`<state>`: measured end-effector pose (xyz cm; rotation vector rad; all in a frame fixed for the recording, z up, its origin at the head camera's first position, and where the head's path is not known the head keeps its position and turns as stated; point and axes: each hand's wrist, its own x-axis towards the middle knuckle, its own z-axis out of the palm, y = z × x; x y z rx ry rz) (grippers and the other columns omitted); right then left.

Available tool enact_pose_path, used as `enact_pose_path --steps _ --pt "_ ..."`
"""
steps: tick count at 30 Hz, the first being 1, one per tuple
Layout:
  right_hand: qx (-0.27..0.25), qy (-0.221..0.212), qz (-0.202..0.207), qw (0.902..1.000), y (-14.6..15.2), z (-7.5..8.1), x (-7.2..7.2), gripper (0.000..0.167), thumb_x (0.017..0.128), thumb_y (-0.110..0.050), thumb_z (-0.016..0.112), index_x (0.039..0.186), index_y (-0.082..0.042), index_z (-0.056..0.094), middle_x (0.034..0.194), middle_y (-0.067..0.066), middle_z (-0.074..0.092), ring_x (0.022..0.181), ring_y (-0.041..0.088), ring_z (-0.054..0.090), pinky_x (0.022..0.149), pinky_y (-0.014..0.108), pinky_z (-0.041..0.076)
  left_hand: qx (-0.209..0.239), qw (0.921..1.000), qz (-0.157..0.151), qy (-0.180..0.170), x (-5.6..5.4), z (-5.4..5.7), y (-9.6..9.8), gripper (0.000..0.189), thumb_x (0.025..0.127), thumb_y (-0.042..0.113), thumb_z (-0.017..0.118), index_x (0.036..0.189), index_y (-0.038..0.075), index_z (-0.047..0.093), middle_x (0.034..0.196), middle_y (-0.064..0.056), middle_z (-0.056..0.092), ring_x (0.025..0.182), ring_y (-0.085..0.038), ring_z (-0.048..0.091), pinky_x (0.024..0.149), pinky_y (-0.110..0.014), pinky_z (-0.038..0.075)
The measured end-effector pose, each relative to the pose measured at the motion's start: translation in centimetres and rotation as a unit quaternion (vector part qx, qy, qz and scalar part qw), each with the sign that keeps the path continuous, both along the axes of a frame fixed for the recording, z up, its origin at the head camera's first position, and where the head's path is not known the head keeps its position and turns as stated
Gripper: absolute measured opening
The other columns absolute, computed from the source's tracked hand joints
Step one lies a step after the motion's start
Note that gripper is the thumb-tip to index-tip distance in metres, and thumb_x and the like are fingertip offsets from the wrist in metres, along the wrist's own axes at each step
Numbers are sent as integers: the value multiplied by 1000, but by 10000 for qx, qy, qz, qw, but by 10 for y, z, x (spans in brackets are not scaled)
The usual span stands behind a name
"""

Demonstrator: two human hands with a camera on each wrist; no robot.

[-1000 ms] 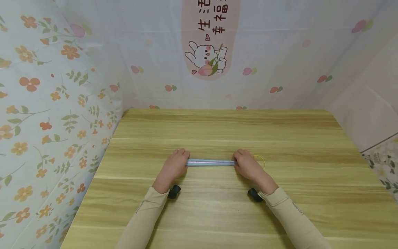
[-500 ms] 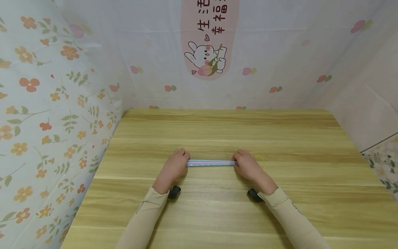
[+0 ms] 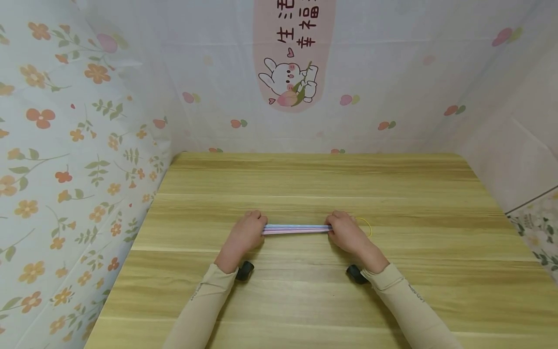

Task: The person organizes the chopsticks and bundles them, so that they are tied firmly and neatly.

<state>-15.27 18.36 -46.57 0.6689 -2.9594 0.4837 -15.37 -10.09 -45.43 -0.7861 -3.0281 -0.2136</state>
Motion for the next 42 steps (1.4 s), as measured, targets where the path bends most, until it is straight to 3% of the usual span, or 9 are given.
enact_pose_path --steps 6,15,20,26,30,38,42 --pt "15 207 36 9998 0 -3 1 16 70 3 69 85 -2 67 82 6 57 85 31 58 71 45 44 67 10000 -31 47 0 -4 1 23 75 3 75 93 1 62 89 -9 57 87 -26 58 82 -37 50" --pt "-75 175 58 9998 1 -3 1 15 71 3 65 86 0 63 82 8 58 83 29 57 75 45 47 238 9997 49 -34 1 -1 0 18 74 1 68 88 4 56 82 -6 58 73 -20 56 63 -35 50" --pt "-150 -12 1 9999 1 1 1 11 75 1 62 83 -5 57 76 4 55 71 22 53 63 37 45 220 9995 128 -181 1 4 0 16 76 3 66 85 5 53 77 -5 56 64 -16 51 55 -32 46" --pt "-104 -271 23 9996 1 6 2 9 81 -2 61 85 -8 55 72 0 51 63 15 44 55 29 38 199 9993 182 -255 1 8 1 15 77 3 64 88 5 53 80 -6 58 66 -18 55 56 -34 47" --pt "-103 -176 86 9998 0 9 3 9 84 -4 61 82 -9 54 72 -1 51 64 15 44 56 29 39 195 9997 161 -61 1 8 2 17 78 4 65 90 5 53 79 -6 59 67 -19 57 55 -35 47" --pt "72 222 -9 9997 -2 13 4 18 86 -8 63 74 -12 50 66 -1 48 60 15 43 46 28 35 4 9961 152 871 4 8 6 21 80 16 74 86 7 56 80 -6 65 71 -24 64 55 -37 51" --pt "105 304 -69 9995 -3 13 6 22 86 -9 62 71 -13 46 63 -3 42 56 13 39 43 26 31 -136 9938 196 1085 6 10 8 24 78 22 77 84 8 58 81 -4 65 74 -22 65 56 -36 52"
